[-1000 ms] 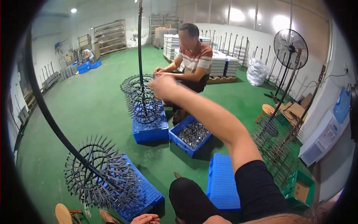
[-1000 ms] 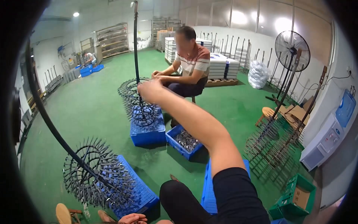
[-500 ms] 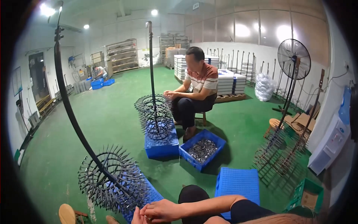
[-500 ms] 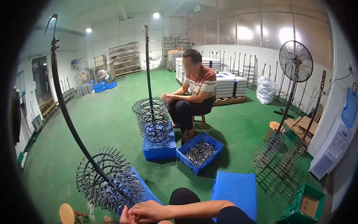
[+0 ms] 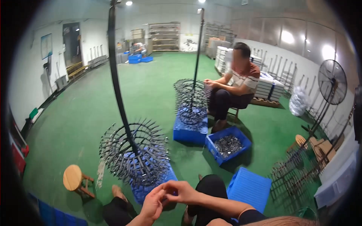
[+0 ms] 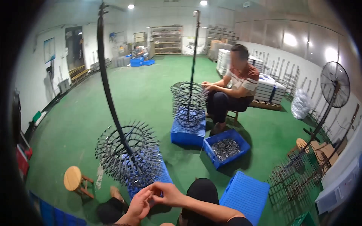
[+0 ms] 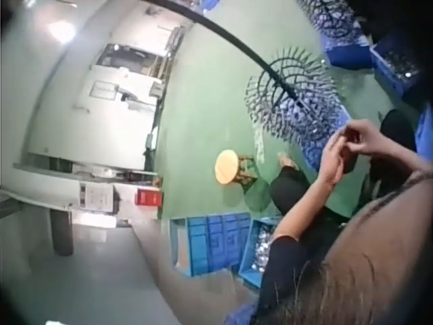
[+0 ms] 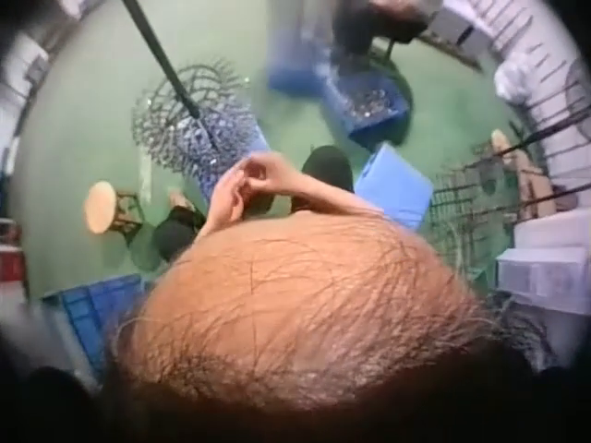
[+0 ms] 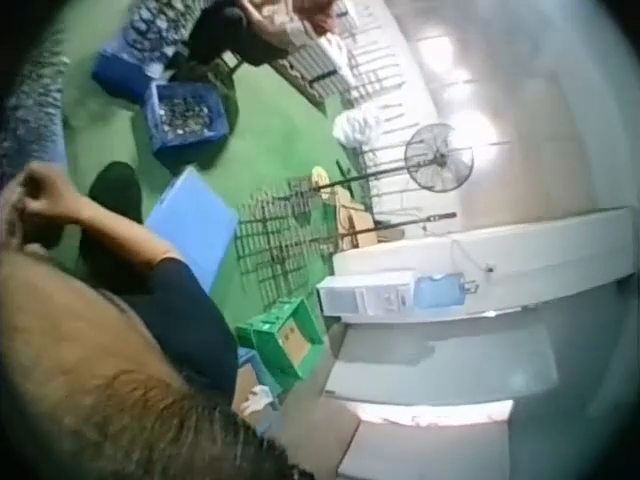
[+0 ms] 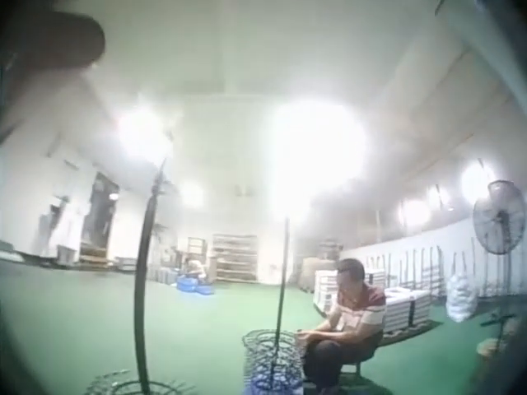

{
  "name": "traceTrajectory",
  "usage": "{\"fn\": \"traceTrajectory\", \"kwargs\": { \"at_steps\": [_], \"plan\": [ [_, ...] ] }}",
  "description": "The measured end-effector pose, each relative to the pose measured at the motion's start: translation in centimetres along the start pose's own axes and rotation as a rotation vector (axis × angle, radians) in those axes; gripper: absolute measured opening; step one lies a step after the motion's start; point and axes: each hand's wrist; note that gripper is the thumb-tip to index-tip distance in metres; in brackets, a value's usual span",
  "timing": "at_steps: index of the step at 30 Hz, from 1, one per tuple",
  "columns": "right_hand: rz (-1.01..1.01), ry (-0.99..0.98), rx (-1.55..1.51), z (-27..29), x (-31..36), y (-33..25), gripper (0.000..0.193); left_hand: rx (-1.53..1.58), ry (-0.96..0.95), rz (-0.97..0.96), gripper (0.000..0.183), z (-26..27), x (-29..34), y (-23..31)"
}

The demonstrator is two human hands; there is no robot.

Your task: Assembling small metal components onto a circular metal rack.

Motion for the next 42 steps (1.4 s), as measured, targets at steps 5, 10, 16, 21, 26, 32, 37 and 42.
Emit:
{"fn": "traceTrajectory", "kwargs": {
  "at_steps": [5,10,16,21,26,32,37,42],
  "plan": [
    [-0.052,-0.146,-0.398,2.6,0.3,1.4,0.024,-0.698,0.008,-0.005,0.027,1.1,0.0,0.7],
    [-0.043,-0.159,-0.611,3.3,-0.4,1.0,0.026,-0.666,-0.010,0.037,0.026,1.1,-0.8,2.2],
    [-0.039,-0.019,-0.466,3.2,-0.7,0.7,0.021,-0.559,0.048,-0.092,0.023,0.8,-1.4,2.6],
    [-0.087,0.197,-0.252,1.7,-0.3,1.4,0.011,-0.628,0.130,-0.242,0.022,0.4,-2.9,1.5],
    [-0.017,0.398,-0.035,2.5,-1.6,1.6,0.003,-0.780,0.138,-0.353,0.024,-0.3,-5.4,1.5],
    [0.006,0.488,0.384,8.9,-4.6,3.6,0.002,-1.283,0.136,-0.357,0.021,-0.9,-11.4,9.9],
    [-0.027,0.412,0.616,10.7,-7.4,5.5,0.004,-1.776,0.075,-0.167,0.019,1.9,-17.4,13.1],
    [-0.016,0.470,0.636,11.2,-8.3,7.2,0.006,-1.896,-0.073,0.159,0.019,2.6,-21.1,13.8]
  ]
}}
Point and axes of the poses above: each hand's wrist, its own x-axis away from the middle knuckle, its own z-axis out of the back of the hand, y = z × x, and after that the axes turned 15 degrees about -y, right-handed
